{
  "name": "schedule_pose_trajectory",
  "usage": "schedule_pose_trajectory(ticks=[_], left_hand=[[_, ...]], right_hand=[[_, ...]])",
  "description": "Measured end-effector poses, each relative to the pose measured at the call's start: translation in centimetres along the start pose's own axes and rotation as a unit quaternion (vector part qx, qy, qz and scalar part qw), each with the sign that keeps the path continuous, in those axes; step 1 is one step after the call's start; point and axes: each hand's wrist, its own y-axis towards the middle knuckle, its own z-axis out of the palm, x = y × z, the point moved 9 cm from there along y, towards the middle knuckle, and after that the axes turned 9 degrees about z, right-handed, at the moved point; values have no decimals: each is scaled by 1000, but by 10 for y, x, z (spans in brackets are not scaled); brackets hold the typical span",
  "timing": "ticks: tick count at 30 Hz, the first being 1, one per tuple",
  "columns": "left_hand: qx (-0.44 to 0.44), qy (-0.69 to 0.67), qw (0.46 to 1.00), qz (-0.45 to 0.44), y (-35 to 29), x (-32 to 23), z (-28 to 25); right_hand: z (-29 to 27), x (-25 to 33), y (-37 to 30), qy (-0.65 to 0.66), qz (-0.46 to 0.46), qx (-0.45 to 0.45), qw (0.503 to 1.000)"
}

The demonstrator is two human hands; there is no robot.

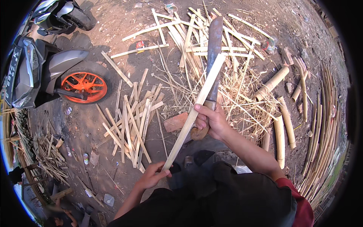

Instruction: The person shaves and smooths thin bamboo strips using a large blade, repeatedly sliding the blade along the length of the strips while seated outdoors.

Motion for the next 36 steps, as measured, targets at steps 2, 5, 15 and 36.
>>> schedule_pose_trajectory(ticks=[2,5,15,36], left_hand=[[-13,13,999,38,31,-37,3],[-2,-119,991,-60,38,-11,9],[-172,85,978,-76,26,-16,-26],[-381,-61,922,43,3,-36,-120]], right_hand=[[3,1,0,8,-5,6,1000],[12,2,2,-29,-16,-1,999],[-27,14,-15,-492,-186,-124,841],[-180,61,16,-412,-36,-276,868]])
